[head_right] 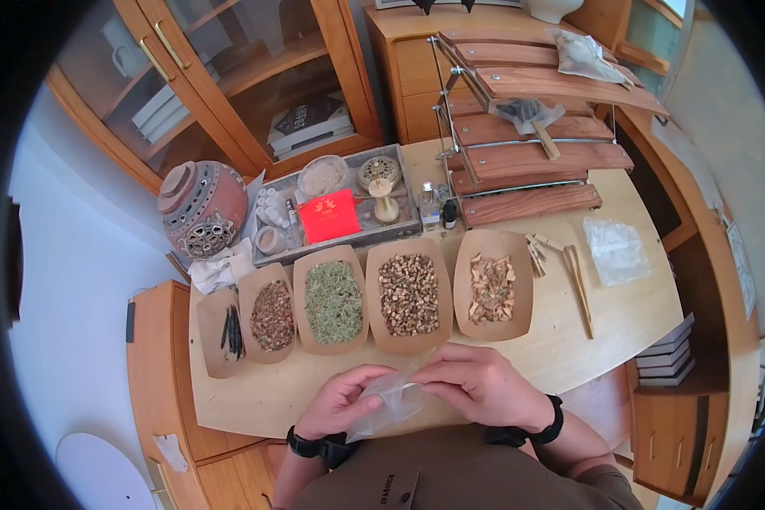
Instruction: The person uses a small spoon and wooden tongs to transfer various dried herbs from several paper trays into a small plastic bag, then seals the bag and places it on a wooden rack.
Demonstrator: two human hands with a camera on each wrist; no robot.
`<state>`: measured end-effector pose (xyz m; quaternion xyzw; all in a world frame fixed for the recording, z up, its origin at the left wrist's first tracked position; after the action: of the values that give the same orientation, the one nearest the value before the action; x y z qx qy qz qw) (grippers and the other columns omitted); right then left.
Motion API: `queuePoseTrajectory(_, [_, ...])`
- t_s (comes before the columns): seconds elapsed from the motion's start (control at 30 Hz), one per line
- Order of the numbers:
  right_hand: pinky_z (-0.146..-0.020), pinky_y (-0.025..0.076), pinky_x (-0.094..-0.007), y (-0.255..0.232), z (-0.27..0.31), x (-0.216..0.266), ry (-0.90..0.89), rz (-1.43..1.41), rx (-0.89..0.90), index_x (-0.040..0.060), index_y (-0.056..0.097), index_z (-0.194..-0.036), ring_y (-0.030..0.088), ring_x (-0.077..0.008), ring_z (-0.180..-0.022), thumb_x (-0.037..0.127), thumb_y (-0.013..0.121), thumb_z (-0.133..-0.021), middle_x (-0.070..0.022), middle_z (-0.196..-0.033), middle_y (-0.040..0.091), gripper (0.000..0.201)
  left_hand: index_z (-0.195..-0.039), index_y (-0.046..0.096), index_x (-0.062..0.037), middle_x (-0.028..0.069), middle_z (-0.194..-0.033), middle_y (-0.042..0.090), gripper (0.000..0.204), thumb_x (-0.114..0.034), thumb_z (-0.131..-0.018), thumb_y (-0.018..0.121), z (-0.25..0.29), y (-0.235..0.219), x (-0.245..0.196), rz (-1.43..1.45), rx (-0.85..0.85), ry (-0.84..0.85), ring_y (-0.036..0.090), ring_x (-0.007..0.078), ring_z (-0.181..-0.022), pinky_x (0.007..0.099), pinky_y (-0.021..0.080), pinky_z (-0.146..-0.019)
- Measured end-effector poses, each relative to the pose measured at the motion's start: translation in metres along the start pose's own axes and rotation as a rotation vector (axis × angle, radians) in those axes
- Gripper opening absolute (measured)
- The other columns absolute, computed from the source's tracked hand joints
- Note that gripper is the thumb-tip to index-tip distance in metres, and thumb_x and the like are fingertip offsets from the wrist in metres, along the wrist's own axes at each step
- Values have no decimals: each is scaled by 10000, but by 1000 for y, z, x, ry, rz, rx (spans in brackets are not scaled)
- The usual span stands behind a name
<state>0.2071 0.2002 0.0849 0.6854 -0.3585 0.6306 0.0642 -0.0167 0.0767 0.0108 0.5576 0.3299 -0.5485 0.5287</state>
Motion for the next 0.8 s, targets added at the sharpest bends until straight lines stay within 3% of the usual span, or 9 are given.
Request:
queuePoseTrajectory(0.17, [-721, 566, -360, 8, -1, -1, 31, -76, -13, 9, 773, -1122, 717, -277, -810, -4, 752, -946, -112, -972, 720, 178, -1514, 505, 33, 112, -1392, 650, 474, -150, -1094, 626, 2, 2, 2, -19, 12, -2, 620, 162, -1272, 343, 502, -1076])
queuePoseTrajectory(0.37, [-715, 574, -348, 9, -1, 6, 44, -91, 135, 51, 768, -1150, 718, -289, -799, 107, 826, -911, -112, -967, 727, 252, -1505, 516, 39, 111, -1413, 640, 460, -131, -1091, 621, 0, 3, 1, -106, -27, -72, 613, 166, -1279, 346, 490, -1096])
queuePoseTrajectory(0.43, [-687, 574, -349, 10, -4, 10, -128, 59, 93, 78, 764, -1171, 715, -290, -774, 152, 855, -891, -110, -970, 726, 304, -1502, 520, 40, 109, -1419, 637, 463, -124, -1085, 633, 0, 3, 1, -108, -28, -93, 611, 166, -1283, 348, 487, -1102])
queuePoseTrajectory(0.5, [-675, 572, -355, 14, -7, 6, -168, 151, 82, 84, 774, -1145, 715, -287, -768, 160, 853, -895, -109, -969, 730, 274, -1517, 508, 31, 102, -1425, 634, 593, -131, -1009, 765, 1, 4, 1, -83, -19, -69, 604, 161, -1298, 351, 482, -1117])
queuePoseTrajectory(0.53, [-664, 569, -361, 15, -8, 5, -209, 243, 73, 90, 784, -1120, 716, -283, -762, 168, 852, -899, -107, -968, 734, 244, -1517, 508, 31, 102, -1425, 634, 593, -131, -1009, 765, 1, 6, -1, -84, -19, -70, 604, 161, -1298, 351, 482, -1117])
queuePoseTrajectory(0.57, [-664, 569, -361, 16, -7, 4, -210, 242, 73, 90, 784, -1120, 716, -283, -762, 168, 852, -899, -107, -968, 734, 244, -1522, 510, 6, 100, -1367, 667, 676, -183, -955, 826, 1, 9, -5, -153, -25, 11, 642, 165, -1224, 345, 510, -1070])
queuePoseTrajectory(0.63, [-647, 550, -347, 14, -5, -2, -68, 89, 39, 81, 795, -1066, 707, -248, -749, 118, 843, -904, -91, -938, 733, 173, -1527, 513, -19, 98, -1309, 701, 759, -235, -902, 887, 2, 10, -8, -222, -33, 93, 681, 169, -1150, 340, 538, -1023])
queuePoseTrajectory(0.7, [-646, 541, -339, 10, -3, 2, 5, -28, 47, 72, 796, -1047, 698, -229, -744, 81, 833, -905, -83, -923, 729, 147, -1549, 486, -4, 95, -1469, 625, 888, -150, -812, 958, 4, 10, -4, -340, -27, -19, 593, 165, -1343, 353, 477, -1131])
queuePoseTrajectory(0.8, [-644, 526, -324, 5, -1, 2, 62, -186, 71, 59, 794, -1035, 682, -199, -736, 24, 817, -904, -69, -907, 719, 138, -1559, 487, -27, 102, -1476, 625, 901, -157, -804, 961, 3, 9, -4, -397, -39, -117, 607, 169, -1324, 351, 491, -1113])
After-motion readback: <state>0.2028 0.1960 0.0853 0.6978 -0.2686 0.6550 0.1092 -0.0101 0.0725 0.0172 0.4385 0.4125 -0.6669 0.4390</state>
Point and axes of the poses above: each hand's wrist, its own z-axis away from the middle knuckle, its own y-axis out of the palm, x = y × z, the point moved 3 cm from there along -z, towards the middle knuckle
